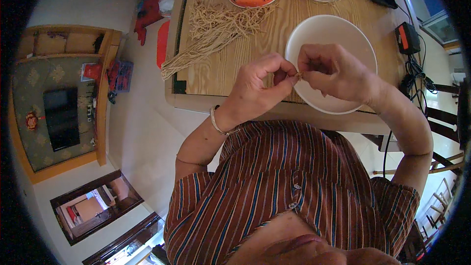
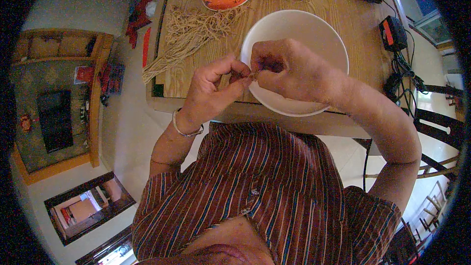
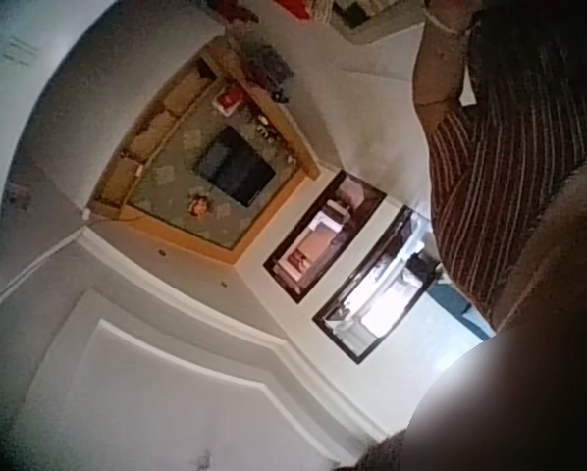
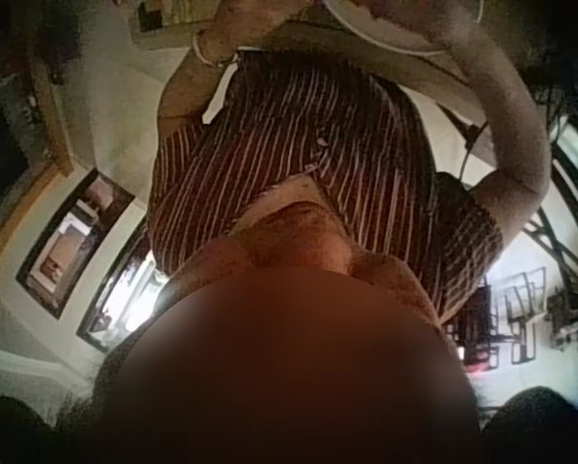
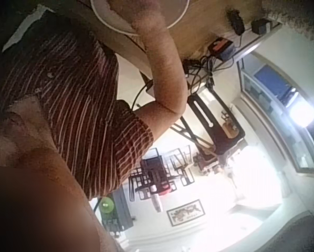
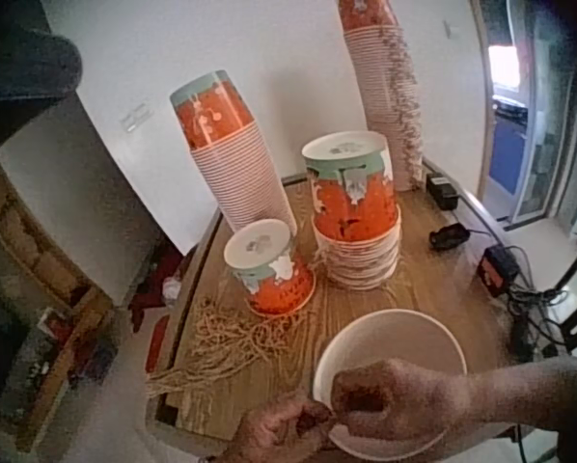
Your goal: Threading a string through holes in a paper bucket for assembly.
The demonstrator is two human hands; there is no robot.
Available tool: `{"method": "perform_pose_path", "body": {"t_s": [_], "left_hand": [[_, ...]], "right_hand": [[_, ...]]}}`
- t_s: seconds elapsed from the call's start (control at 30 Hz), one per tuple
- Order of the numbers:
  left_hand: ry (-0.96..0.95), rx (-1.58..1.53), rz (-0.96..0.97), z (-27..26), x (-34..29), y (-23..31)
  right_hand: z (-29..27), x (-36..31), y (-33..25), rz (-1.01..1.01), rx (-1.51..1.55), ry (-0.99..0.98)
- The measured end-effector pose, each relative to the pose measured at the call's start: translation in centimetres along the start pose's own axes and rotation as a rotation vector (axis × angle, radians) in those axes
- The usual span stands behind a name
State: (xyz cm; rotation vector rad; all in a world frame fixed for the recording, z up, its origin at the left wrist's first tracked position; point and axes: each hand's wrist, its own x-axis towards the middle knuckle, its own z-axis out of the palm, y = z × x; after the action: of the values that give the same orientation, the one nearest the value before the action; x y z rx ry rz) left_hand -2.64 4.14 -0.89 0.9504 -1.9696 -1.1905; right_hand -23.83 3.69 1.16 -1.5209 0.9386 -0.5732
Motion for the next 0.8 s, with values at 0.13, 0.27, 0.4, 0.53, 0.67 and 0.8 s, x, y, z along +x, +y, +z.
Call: {"method": "perform_pose_path", "body": {"t_s": [0.13, 0.27, 0.4, 0.53, 0.67, 0.8], "left_hand": [[-0.029, -0.049, -0.072, 0.0, -0.2, 0.1], [-0.022, -0.055, -0.074, 0.1, -0.2, -0.1], [-0.037, -0.059, -0.054, -0.1, -0.2, -0.1], [-0.024, -0.105, -0.12, -0.3, -0.3, -0.4], [-0.025, -0.268, -0.232, -0.2, -0.4, -0.3], [-0.04, -0.377, -0.273, -0.3, -0.3, -0.7]], "right_hand": [[-0.7, 0.1, -0.1, 0.115, 0.103, -0.106], [-0.8, 0.1, -0.2, 0.153, 0.162, -0.12], [-0.9, 0.1, -0.3, 0.149, 0.178, -0.116], [-0.9, 0.1, -0.1, 0.186, 0.122, -0.17], [-0.9, -0.1, 0.8, 0.165, 0.198, -0.211], [-0.4, -0.3, 1.0, 0.135, 0.347, -0.171]]}}
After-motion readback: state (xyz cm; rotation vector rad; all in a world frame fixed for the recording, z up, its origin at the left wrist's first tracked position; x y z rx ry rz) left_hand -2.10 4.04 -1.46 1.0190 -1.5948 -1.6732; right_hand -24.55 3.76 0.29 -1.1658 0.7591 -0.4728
